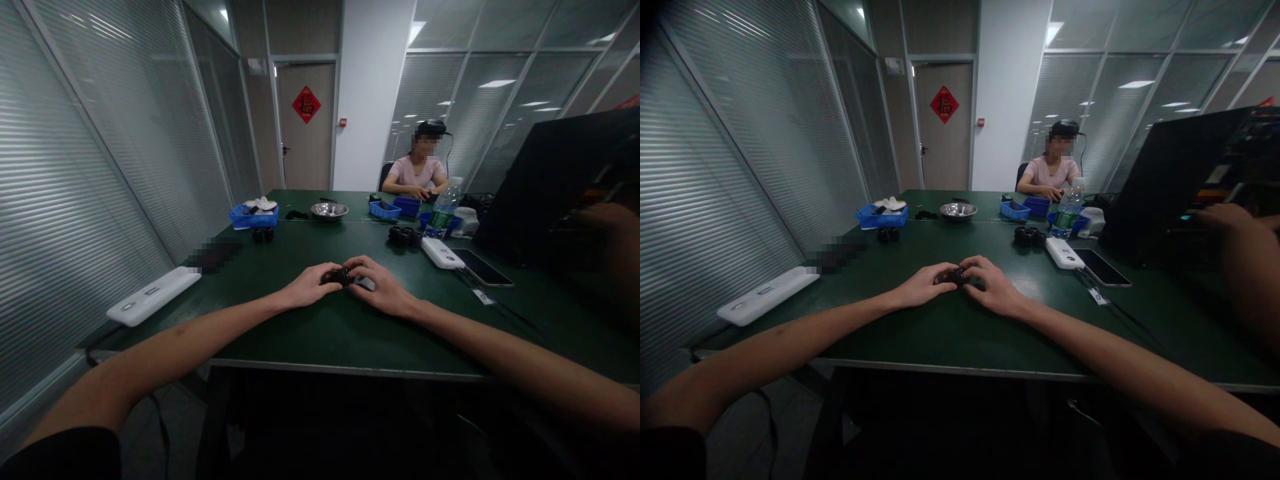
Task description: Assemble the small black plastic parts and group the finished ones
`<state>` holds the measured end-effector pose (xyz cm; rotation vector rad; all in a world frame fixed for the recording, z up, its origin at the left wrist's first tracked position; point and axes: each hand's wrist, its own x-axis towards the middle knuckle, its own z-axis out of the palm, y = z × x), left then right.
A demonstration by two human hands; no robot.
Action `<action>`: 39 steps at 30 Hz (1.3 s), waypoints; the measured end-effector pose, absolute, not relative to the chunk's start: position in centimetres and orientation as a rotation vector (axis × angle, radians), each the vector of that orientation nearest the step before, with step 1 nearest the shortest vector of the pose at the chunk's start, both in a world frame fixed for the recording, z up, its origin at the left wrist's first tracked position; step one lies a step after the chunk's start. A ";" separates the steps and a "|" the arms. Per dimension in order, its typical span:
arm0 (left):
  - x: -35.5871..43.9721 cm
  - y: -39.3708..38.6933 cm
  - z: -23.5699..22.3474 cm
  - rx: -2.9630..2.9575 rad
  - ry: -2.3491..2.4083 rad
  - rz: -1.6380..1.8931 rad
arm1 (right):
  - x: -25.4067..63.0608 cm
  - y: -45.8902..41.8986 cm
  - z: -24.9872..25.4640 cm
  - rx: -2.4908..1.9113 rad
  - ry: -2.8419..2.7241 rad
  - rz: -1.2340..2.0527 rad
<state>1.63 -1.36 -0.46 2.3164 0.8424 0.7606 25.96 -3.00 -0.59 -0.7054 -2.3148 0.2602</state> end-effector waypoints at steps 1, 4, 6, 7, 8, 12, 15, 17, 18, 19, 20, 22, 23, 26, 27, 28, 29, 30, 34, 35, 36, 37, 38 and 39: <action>1.6 -1.4 -0.4 2.315 0.842 0.759 | 25.9 -3.1 -0.5 -0.717 -2.314 0.261; 1.6 -1.5 -0.4 2.311 0.840 0.756 | 25.8 -3.3 -0.3 -0.745 -2.312 0.254; 1.6 -1.5 -0.3 2.309 0.833 0.757 | 25.8 -3.3 -0.2 -0.751 -2.315 0.244; 1.6 -1.5 -0.3 2.311 0.831 0.758 | 25.8 -3.3 -0.2 -0.751 -2.318 0.241; 1.6 -1.4 -0.3 2.316 0.831 0.757 | 25.8 -3.3 -0.2 -0.749 -2.320 0.242; 1.6 -1.4 -0.4 2.320 0.849 0.754 | 26.0 -3.2 -0.3 -0.724 -2.325 0.270; 1.6 -1.4 -0.4 2.310 0.849 0.757 | 26.1 -3.1 -0.5 -0.702 -2.328 0.279; 1.6 -1.4 -0.3 2.311 0.844 0.762 | 26.2 -2.9 -0.6 -0.694 -2.332 0.272; 1.6 -1.5 -0.3 2.312 0.839 0.765 | 26.2 -2.9 -0.7 -0.692 -2.333 0.268; 1.5 -1.5 -0.4 2.312 0.833 0.769 | 26.2 -2.9 -0.7 -0.690 -2.334 0.265; 1.5 -1.5 -0.4 2.312 0.829 0.772 | 26.2 -2.9 -0.7 -0.687 -2.335 0.264; 1.5 -1.4 -0.4 2.311 0.833 0.777 | 26.1 -2.9 -0.6 -0.683 -2.332 0.264; 1.5 -1.4 -0.5 2.314 0.837 0.779 | 26.1 -3.0 -0.6 -0.683 -2.329 0.263; 1.5 -1.3 -0.6 2.331 0.845 0.780 | 26.0 -3.1 -0.6 -0.707 -2.323 0.260; 1.5 -1.2 -0.6 2.336 0.845 0.780 | 26.0 -3.1 -0.6 -0.721 -2.322 0.259; 1.5 -1.2 -0.6 2.340 0.846 0.777 | 25.9 -3.2 -0.5 -0.734 -2.319 0.256; 1.5 -1.2 -0.6 2.342 0.848 0.773 | 25.9 -3.2 -0.5 -0.745 -2.315 0.253; 1.6 -1.3 -0.6 2.341 0.850 0.769 | 25.9 -3.2 -0.5 -0.753 -2.308 0.246; 1.6 -1.4 -0.4 2.329 0.839 0.765 | 25.8 -3.1 -0.4 -0.771 -2.305 0.209; 1.6 -1.4 -0.4 2.331 0.836 0.767 | 25.8 -3.2 -0.4 -0.769 -2.308 0.208; 1.7 -1.4 -0.3 2.333 0.836 0.768 | 25.8 -3.2 -0.3 -0.763 -2.311 0.212; 1.7 -1.4 -0.3 2.335 0.840 0.767 | 25.8 -3.3 -0.3 -0.754 -2.315 0.221; 1.7 -1.4 -0.3 2.334 0.841 0.767 | 25.8 -3.3 -0.3 -0.744 -2.319 0.232; 1.6 -1.5 -0.3 2.329 0.841 0.767 | 25.8 -3.4 -0.3 -0.733 -2.323 0.243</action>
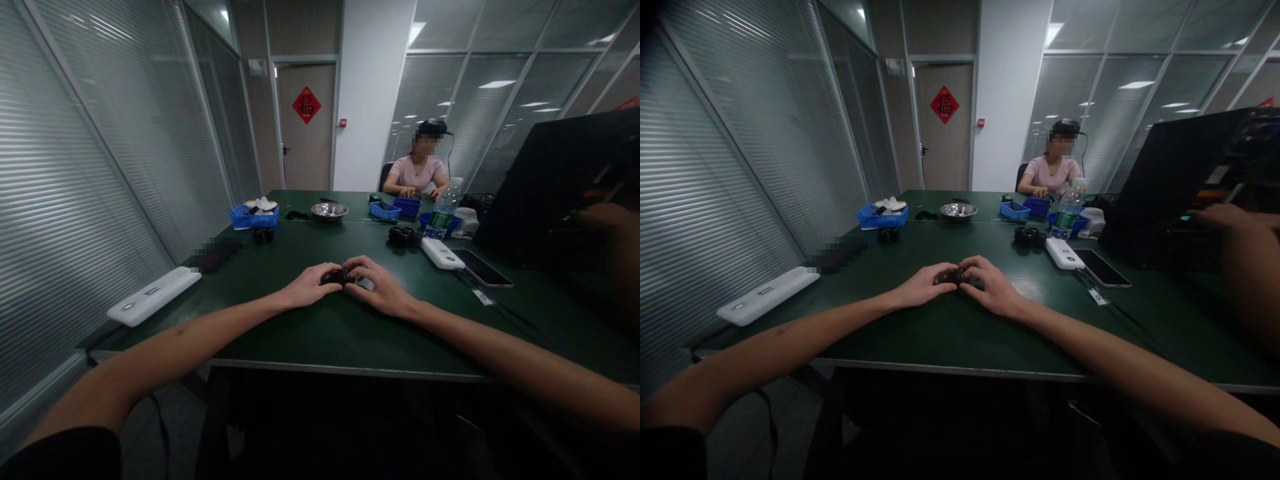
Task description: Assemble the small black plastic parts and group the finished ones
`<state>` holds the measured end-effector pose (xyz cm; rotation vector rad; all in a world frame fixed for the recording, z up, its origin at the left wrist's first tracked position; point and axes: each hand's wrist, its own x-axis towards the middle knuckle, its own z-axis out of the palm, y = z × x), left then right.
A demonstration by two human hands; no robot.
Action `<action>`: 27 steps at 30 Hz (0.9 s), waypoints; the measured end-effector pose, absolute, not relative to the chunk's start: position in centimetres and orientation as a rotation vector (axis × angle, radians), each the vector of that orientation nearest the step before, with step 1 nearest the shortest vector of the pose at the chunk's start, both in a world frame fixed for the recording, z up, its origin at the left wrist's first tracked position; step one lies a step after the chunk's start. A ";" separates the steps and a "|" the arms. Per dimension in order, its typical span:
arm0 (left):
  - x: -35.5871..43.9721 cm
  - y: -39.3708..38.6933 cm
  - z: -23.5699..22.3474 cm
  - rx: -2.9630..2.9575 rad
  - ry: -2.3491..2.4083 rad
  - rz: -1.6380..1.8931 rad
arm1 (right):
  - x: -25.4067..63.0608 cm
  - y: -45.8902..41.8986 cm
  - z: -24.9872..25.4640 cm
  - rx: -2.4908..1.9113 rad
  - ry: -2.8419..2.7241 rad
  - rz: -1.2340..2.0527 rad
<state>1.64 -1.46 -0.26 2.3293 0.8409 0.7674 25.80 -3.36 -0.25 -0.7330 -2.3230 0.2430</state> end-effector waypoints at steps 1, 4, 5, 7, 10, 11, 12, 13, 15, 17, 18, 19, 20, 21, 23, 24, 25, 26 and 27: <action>1.6 -1.5 -0.2 2.323 0.839 0.766 | 25.8 -3.4 -0.3 -0.725 -2.325 0.253; 1.6 -1.6 -0.1 2.313 0.835 0.768 | 25.9 -3.3 -0.4 -0.711 -2.321 0.268; 1.6 -1.6 -0.1 2.314 0.839 0.765 | 25.9 -3.3 -0.4 -0.709 -2.317 0.269; 1.6 -1.6 -0.1 2.316 0.852 0.757 | 25.8 -3.3 -0.4 -0.707 -2.312 0.261; 1.6 -1.6 -0.1 2.316 0.856 0.751 | 25.7 -3.3 -0.4 -0.722 -2.306 0.242; 1.6 -1.6 -0.1 2.319 0.852 0.749 | 25.7 -3.3 -0.3 -0.731 -2.304 0.236; 1.6 -1.6 -0.1 2.322 0.851 0.749 | 25.7 -3.3 -0.3 -0.741 -2.303 0.231; 1.6 -1.6 -0.1 2.325 0.851 0.751 | 25.7 -3.3 -0.3 -0.748 -2.303 0.225; 1.7 -1.7 -0.1 2.325 0.851 0.756 | 25.7 -3.3 -0.3 -0.755 -2.308 0.215; 1.7 -1.7 -0.1 2.316 0.846 0.763 | 25.7 -3.3 -0.3 -0.748 -2.314 0.216; 1.7 -1.7 -0.1 2.311 0.843 0.765 | 25.8 -3.3 -0.3 -0.740 -2.320 0.224; 1.7 -1.7 -0.1 2.309 0.839 0.766 | 25.8 -3.3 -0.3 -0.730 -2.324 0.235; 1.7 -1.7 -0.1 2.310 0.836 0.766 | 25.8 -3.3 -0.3 -0.719 -2.327 0.245; 1.7 -1.6 -0.1 2.313 0.835 0.765 | 25.9 -3.3 -0.4 -0.709 -2.328 0.252; 1.6 -1.5 -0.1 2.321 0.839 0.762 | 25.9 -3.3 -0.4 -0.697 -2.330 0.262; 1.6 -1.5 -0.2 2.324 0.842 0.758 | 25.9 -3.3 -0.4 -0.696 -2.329 0.265; 1.6 -1.4 -0.2 2.326 0.845 0.755 | 25.9 -3.3 -0.4 -0.696 -2.331 0.267; 1.6 -1.4 -0.2 2.327 0.847 0.753 | 25.9 -3.3 -0.4 -0.696 -2.332 0.268; 1.5 -1.4 -0.2 2.327 0.848 0.753 | 25.9 -3.3 -0.4 -0.698 -2.333 0.267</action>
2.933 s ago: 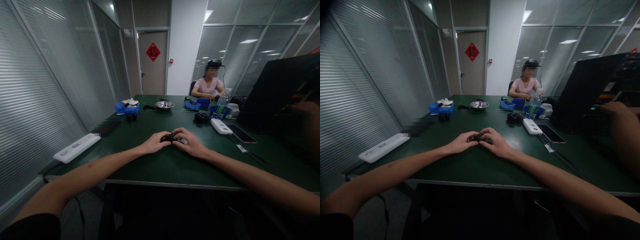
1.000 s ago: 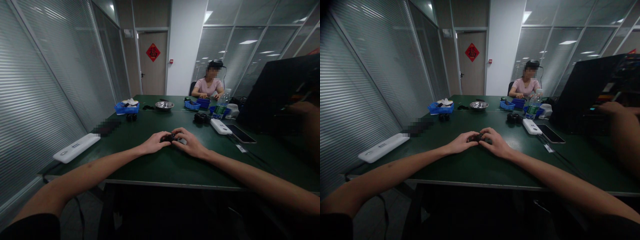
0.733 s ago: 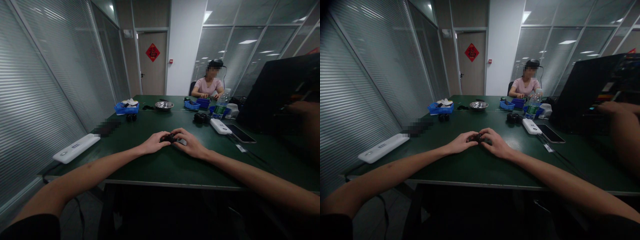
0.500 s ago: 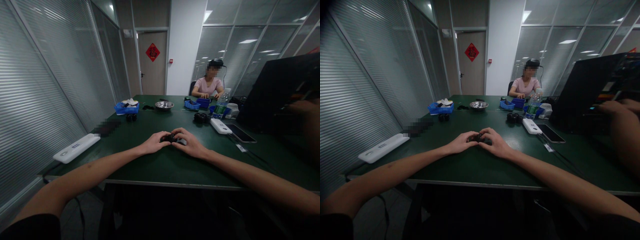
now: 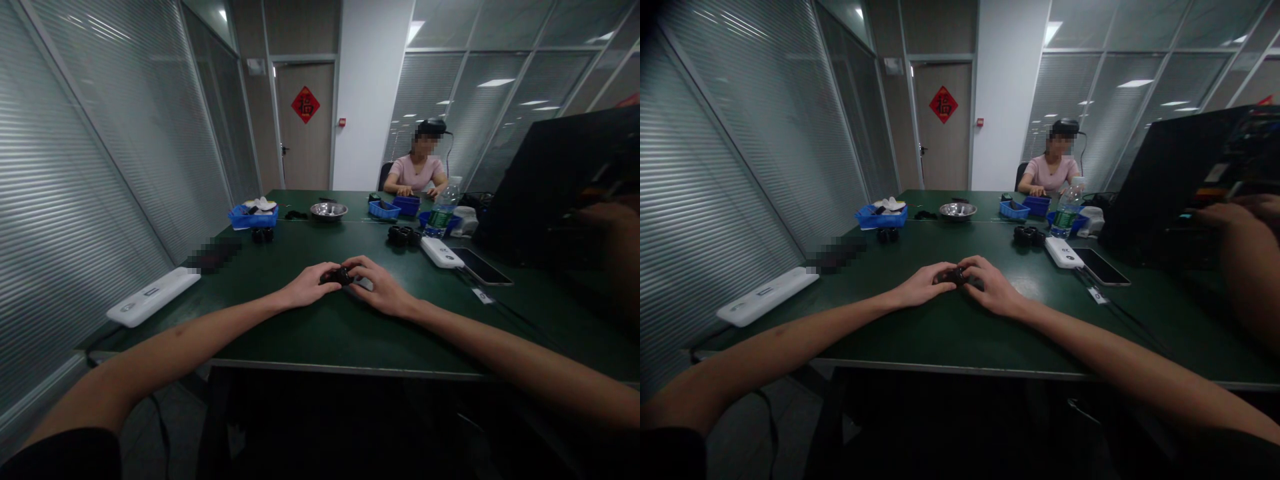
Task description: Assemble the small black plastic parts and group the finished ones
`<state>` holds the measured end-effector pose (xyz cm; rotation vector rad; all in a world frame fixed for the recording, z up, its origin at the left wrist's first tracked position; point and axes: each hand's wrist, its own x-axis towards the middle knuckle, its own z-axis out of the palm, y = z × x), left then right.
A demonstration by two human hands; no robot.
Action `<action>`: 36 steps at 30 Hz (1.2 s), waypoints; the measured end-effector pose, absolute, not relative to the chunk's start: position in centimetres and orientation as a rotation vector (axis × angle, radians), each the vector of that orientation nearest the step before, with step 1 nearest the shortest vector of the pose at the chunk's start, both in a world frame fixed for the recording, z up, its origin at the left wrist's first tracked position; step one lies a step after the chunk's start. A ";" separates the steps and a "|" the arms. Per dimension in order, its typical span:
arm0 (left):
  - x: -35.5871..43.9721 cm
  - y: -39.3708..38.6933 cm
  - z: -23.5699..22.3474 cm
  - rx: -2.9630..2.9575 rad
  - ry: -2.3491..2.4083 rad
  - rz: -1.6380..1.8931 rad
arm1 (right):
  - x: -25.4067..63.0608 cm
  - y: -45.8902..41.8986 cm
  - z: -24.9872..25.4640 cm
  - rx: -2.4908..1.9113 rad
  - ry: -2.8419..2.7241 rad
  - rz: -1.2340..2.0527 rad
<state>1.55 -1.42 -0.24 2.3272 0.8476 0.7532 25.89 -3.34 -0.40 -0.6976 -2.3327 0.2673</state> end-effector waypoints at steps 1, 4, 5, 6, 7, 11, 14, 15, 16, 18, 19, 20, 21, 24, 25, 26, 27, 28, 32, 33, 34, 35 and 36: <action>1.5 -1.5 -0.2 2.326 0.846 0.755 | 25.9 -3.3 -0.4 -0.699 -2.331 0.263; 1.6 -1.6 -0.1 2.321 0.843 0.760 | 25.8 -3.3 -0.5 -0.720 -2.315 0.246; 1.6 -1.7 -0.1 2.319 0.845 0.759 | 25.8 -3.3 -0.5 -0.732 -2.311 0.245; 1.6 -1.7 -0.1 2.319 0.847 0.758 | 25.8 -3.3 -0.4 -0.742 -2.308 0.245; 1.6 -1.7 -0.1 2.320 0.848 0.756 | 25.8 -3.3 -0.4 -0.749 -2.307 0.240; 1.7 -1.6 -0.1 2.329 0.842 0.755 | 25.8 -3.2 -0.4 -0.748 -2.310 0.203; 1.6 -1.6 -0.1 2.332 0.840 0.755 | 25.8 -3.2 -0.4 -0.712 -2.319 0.224; 1.6 -1.6 -0.1 2.335 0.840 0.756 | 25.9 -3.2 -0.4 -0.698 -2.320 0.233; 1.6 -1.6 -0.1 2.338 0.839 0.757 | 25.9 -3.2 -0.5 -0.689 -2.319 0.240; 1.6 -1.5 -0.2 2.339 0.837 0.761 | 25.9 -3.1 -0.6 -0.678 -2.314 0.244; 1.5 -1.5 -0.2 2.336 0.837 0.763 | 25.9 -3.1 -0.7 -0.676 -2.312 0.242; 1.5 -1.5 -0.3 2.332 0.839 0.763 | 25.9 -3.0 -0.7 -0.677 -2.312 0.240; 1.5 -1.4 -0.3 2.329 0.845 0.762 | 25.9 -3.0 -0.7 -0.678 -2.312 0.238; 1.5 -1.4 -0.3 2.323 0.851 0.755 | 25.9 -3.0 -0.7 -0.694 -2.312 0.233; 1.5 -1.4 -0.3 2.324 0.850 0.756 | 25.9 -3.1 -0.7 -0.705 -2.311 0.231; 1.6 -1.5 -0.3 2.328 0.848 0.759 | 25.9 -3.1 -0.7 -0.719 -2.311 0.227; 1.6 -1.5 -0.3 2.332 0.844 0.758 | 25.9 -3.1 -0.6 -0.732 -2.310 0.222; 1.6 -1.5 -0.2 2.336 0.841 0.756 | 25.9 -3.2 -0.6 -0.742 -2.310 0.217; 1.6 -1.5 -0.3 2.341 0.839 0.751 | 25.8 -3.3 -0.4 -0.731 -2.305 0.213; 1.5 -1.4 -0.3 2.340 0.838 0.753 | 25.8 -3.3 -0.4 -0.722 -2.308 0.220; 1.5 -1.4 -0.4 2.340 0.833 0.758 | 25.9 -3.3 -0.4 -0.714 -2.312 0.227; 1.4 -1.3 -0.5 2.341 0.828 0.762 | 25.9 -3.3 -0.4 -0.708 -2.316 0.233; 1.4 -1.3 -0.5 2.343 0.824 0.765 | 25.9 -3.3 -0.4 -0.703 -2.323 0.237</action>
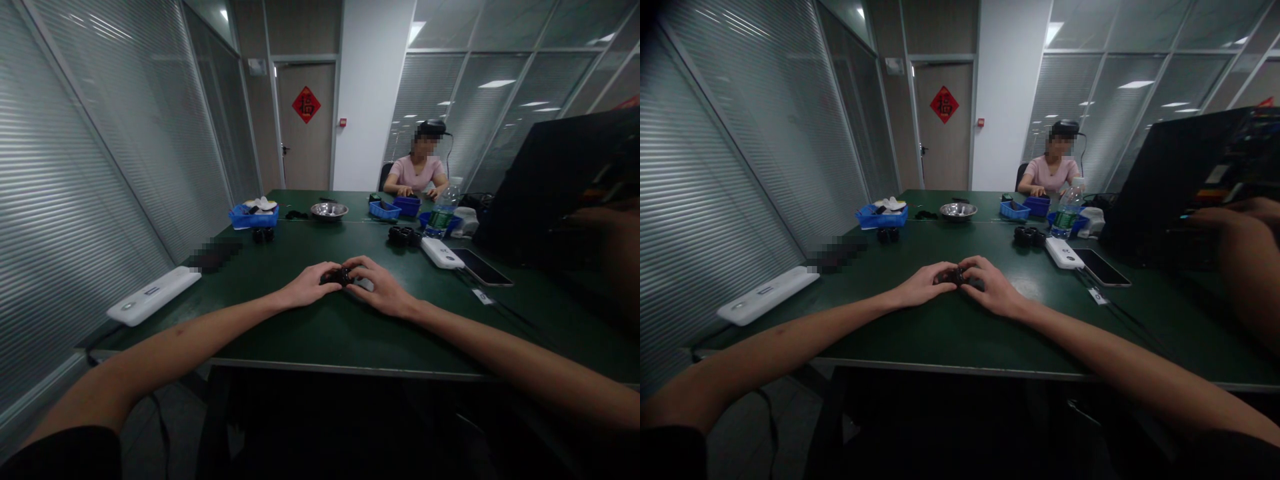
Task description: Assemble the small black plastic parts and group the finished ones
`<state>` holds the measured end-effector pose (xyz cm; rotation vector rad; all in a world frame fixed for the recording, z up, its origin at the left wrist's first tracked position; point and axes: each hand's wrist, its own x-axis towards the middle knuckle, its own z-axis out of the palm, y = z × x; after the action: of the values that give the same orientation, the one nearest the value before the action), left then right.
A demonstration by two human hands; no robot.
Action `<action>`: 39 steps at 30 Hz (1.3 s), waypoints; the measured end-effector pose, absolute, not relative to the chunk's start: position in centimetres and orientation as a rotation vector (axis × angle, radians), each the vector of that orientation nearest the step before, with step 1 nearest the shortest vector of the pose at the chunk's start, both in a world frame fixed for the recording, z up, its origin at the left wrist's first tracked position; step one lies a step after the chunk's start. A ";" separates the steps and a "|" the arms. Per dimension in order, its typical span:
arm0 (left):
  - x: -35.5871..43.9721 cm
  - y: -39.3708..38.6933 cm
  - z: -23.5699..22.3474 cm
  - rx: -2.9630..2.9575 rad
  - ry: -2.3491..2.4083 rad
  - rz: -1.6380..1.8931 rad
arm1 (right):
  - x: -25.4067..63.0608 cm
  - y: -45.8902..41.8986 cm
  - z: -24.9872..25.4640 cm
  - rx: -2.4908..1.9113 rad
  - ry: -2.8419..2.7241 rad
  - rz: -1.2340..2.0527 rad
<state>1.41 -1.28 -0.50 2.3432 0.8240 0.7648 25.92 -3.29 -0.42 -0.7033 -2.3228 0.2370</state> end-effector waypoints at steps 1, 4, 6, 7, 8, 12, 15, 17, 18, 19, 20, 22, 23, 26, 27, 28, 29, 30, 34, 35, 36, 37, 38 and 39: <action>1.4 -1.2 -0.5 2.345 0.823 0.769 | 26.0 -3.3 -0.5 -0.699 -2.329 0.239; 1.4 -1.3 -0.5 2.341 0.825 0.768 | 26.1 -3.2 -0.6 -0.691 -2.331 0.240; 1.4 -1.3 -0.4 2.339 0.825 0.771 | 26.1 -3.1 -0.6 -0.695 -2.331 0.239; 1.5 -1.4 -0.4 2.341 0.824 0.770 | 26.0 -3.1 -0.6 -0.701 -2.331 0.238; 1.5 -1.4 -0.3 2.344 0.826 0.769 | 26.0 -3.2 -0.6 -0.708 -2.330 0.237; 1.6 -1.4 -0.3 2.358 0.843 0.757 | 25.8 -3.3 -0.4 -0.729 -2.316 0.233; 1.6 -1.3 -0.4 2.362 0.843 0.755 | 25.8 -3.4 -0.4 -0.732 -2.317 0.227; 1.5 -1.3 -0.5 2.362 0.847 0.757 | 25.9 -3.4 -0.4 -0.722 -2.323 0.228; 1.5 -1.2 -0.5 2.362 0.849 0.761 | 25.9 -3.4 -0.4 -0.715 -2.326 0.232; 1.4 -1.2 -0.5 2.360 0.850 0.762 | 25.9 -3.3 -0.5 -0.707 -2.330 0.235; 1.4 -1.2 -0.5 2.358 0.850 0.760 | 26.0 -3.3 -0.6 -0.698 -2.333 0.236; 1.4 -1.2 -0.5 2.350 0.851 0.759 | 26.0 -3.1 -0.7 -0.684 -2.338 0.232; 1.4 -1.3 -0.5 2.347 0.852 0.757 | 26.1 -3.1 -0.7 -0.680 -2.339 0.229; 1.4 -1.3 -0.5 2.346 0.847 0.763 | 26.0 -3.0 -0.8 -0.677 -2.336 0.221; 1.4 -1.3 -0.5 2.347 0.843 0.764 | 26.0 -3.0 -0.7 -0.680 -2.334 0.222; 1.5 -1.3 -0.5 2.350 0.838 0.763 | 26.0 -3.1 -0.7 -0.685 -2.332 0.224; 1.5 -1.3 -0.5 2.354 0.834 0.761 | 26.0 -3.1 -0.6 -0.692 -2.329 0.226; 1.5 -1.3 -0.5 2.358 0.830 0.760 | 25.9 -3.2 -0.5 -0.701 -2.328 0.226; 1.5 -1.2 -0.6 2.373 0.822 0.765 | 25.9 -3.4 -0.3 -0.732 -2.322 0.221; 1.5 -1.2 -0.6 2.374 0.822 0.764 | 25.9 -3.4 -0.3 -0.731 -2.322 0.218; 1.5 -1.2 -0.6 2.375 0.824 0.763 | 25.9 -3.4 -0.3 -0.727 -2.324 0.215; 1.5 -1.2 -0.6 2.375 0.826 0.760 | 25.9 -3.4 -0.3 -0.719 -2.328 0.214; 1.5 -1.2 -0.6 2.375 0.830 0.761 | 26.0 -3.4 -0.4 -0.709 -2.334 0.214; 1.5 -1.1 -0.6 2.374 0.833 0.763 | 26.0 -3.3 -0.4 -0.699 -2.338 0.216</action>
<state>1.48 -1.12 -0.65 2.3742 0.8333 0.7625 26.01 -3.35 -0.44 -0.6994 -2.3378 0.2159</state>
